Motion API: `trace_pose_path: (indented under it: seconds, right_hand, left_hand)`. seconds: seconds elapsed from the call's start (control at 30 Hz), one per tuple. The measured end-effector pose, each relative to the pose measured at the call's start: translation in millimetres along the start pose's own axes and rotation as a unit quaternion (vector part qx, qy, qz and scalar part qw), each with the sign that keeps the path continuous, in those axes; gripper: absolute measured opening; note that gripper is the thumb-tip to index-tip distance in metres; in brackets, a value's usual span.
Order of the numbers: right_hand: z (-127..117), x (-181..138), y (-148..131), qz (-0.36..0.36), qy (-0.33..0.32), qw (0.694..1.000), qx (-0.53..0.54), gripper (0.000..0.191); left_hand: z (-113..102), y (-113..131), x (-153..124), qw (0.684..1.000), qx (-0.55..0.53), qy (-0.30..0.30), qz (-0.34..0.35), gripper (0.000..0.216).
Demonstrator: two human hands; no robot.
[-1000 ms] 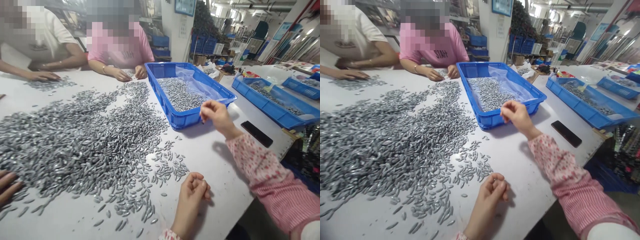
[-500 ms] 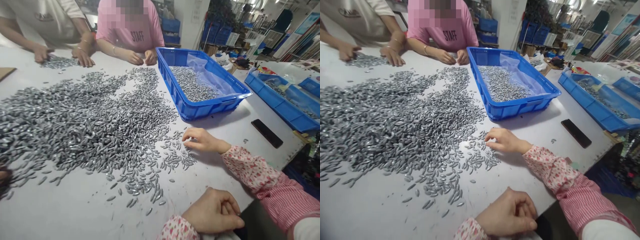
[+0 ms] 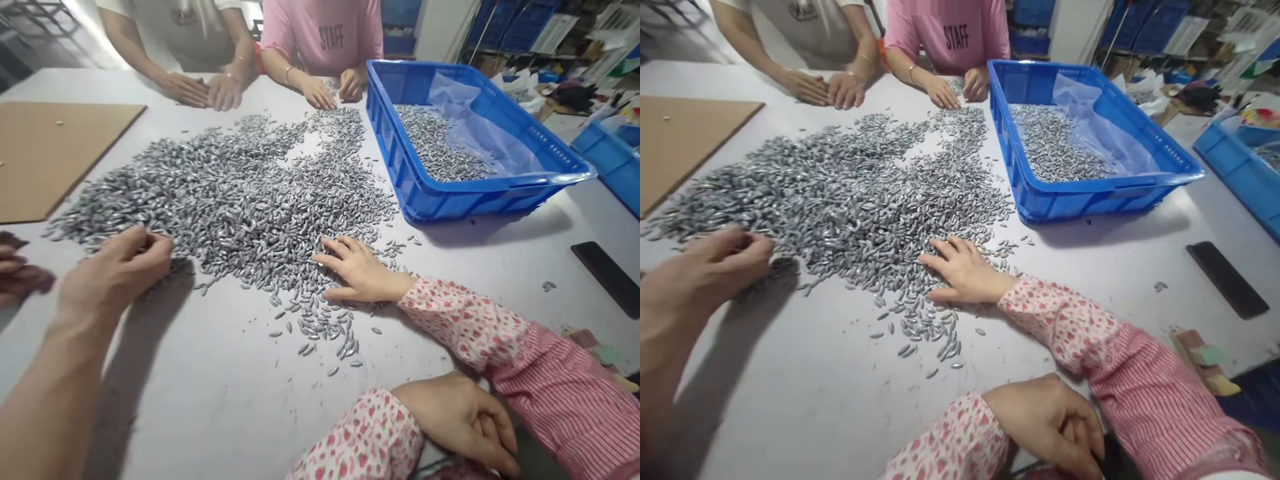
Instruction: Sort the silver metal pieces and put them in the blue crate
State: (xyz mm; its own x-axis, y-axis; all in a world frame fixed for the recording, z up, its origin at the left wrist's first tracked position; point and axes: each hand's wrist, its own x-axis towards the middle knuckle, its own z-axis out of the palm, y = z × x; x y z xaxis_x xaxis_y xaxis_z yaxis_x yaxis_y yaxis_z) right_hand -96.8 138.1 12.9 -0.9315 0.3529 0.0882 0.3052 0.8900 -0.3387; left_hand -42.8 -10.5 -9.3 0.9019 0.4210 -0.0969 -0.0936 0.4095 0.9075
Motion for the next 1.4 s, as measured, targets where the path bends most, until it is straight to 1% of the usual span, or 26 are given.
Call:
trace_pose_path:
  seconds: [0.07,0.13,0.17,0.27,0.3,0.33,0.37,0.43,0.53,0.63,0.7,0.73,0.77,0.83,0.9,0.93,1.0,1.03,1.07,1.13,1.23,1.3,1.4]
  right_hand:
    - [2,10,-6,-0.011,-0.004,1.0,0.011,0.075]
    - [-1,13,-12,-0.066,-0.025,0.997,0.033,0.068]
    - [-5,11,-14,-0.104,-0.043,0.992,0.047,0.059]
    - [-18,-5,-14,-0.209,-0.111,0.966,0.099,0.013]
    - [-22,-13,-12,-0.225,-0.129,0.958,0.118,0.009]
    - [-26,-22,-8,-0.228,-0.14,0.954,0.135,0.013]
    - [-30,-31,-4,-0.22,-0.142,0.954,0.149,0.016]
    - [-39,-51,7,-0.176,-0.12,0.963,0.165,0.018]
    - [-54,-78,24,-0.088,-0.052,0.977,0.185,0.015]
    - [-68,-98,36,0.004,0.031,0.977,0.209,0.008]
    - [-74,-106,41,0.054,0.079,0.971,0.219,0.009]
    - [-75,-109,44,0.064,0.091,0.969,0.223,0.011]
    - [-76,-112,45,0.062,0.093,0.968,0.223,0.013]
    - [-76,-115,47,0.031,0.075,0.974,0.213,0.015]
    - [-73,-116,45,0.002,0.055,0.981,0.184,0.013]
    - [-71,-116,42,-0.006,0.045,0.985,0.165,0.013]
    - [-65,-115,33,-0.021,0.012,0.992,0.121,0.026]
    - [-61,-115,27,-0.031,-0.008,0.995,0.098,0.029]
    - [-58,-114,22,-0.04,-0.029,0.996,0.076,0.026]
    - [-53,-114,14,-0.05,-0.069,0.995,0.055,0.014]
    - [-55,-117,15,-0.044,-0.112,0.988,0.096,0.019]
    - [-62,-121,24,-0.019,-0.097,0.987,0.124,0.016]
    - [-75,-126,39,0.038,-0.016,0.987,0.154,0.011]
  left_hand:
    - [0,-3,2,1.0,0.014,-0.011,0.005,0.05]
    - [1,-6,3,1.0,0.019,-0.014,0.007,0.046]
    - [1,-6,4,1.0,0.019,-0.015,0.007,0.044]
    - [3,-6,3,1.0,0.024,-0.015,0.008,0.037]
    - [3,-5,3,0.999,0.031,-0.011,0.008,0.035]
    - [3,-4,3,0.999,0.041,-0.004,0.008,0.032]
    - [4,-2,2,0.999,0.051,0.004,0.008,0.03]
    - [5,0,1,0.997,0.071,0.018,0.01,0.026]
    - [6,3,1,0.994,0.097,0.042,0.025,0.019]
    - [5,8,2,0.988,0.134,0.067,0.041,0.013]
    - [5,13,2,0.975,0.199,0.087,0.049,0.011]
    - [5,15,2,0.964,0.242,0.098,0.055,0.009]
    - [4,18,2,0.95,0.285,0.11,0.062,0.008]
    - [3,22,1,0.922,0.356,0.134,0.079,0.003]
    - [3,24,0,0.894,0.41,0.158,0.088,0.003]
    - [2,24,-1,0.879,0.437,0.171,0.087,0.005]
    - [2,23,-1,0.847,0.492,0.186,0.081,0.01]
    - [2,22,-1,0.832,0.516,0.189,0.078,0.012]
    - [2,20,-1,0.82,0.536,0.187,0.074,0.013]
    - [2,19,-1,0.806,0.561,0.175,0.067,0.013]
    - [3,18,0,0.797,0.577,0.164,0.062,0.012]
    - [3,18,0,0.79,0.587,0.164,0.063,0.013]
    - [4,19,1,0.78,0.599,0.166,0.063,0.015]
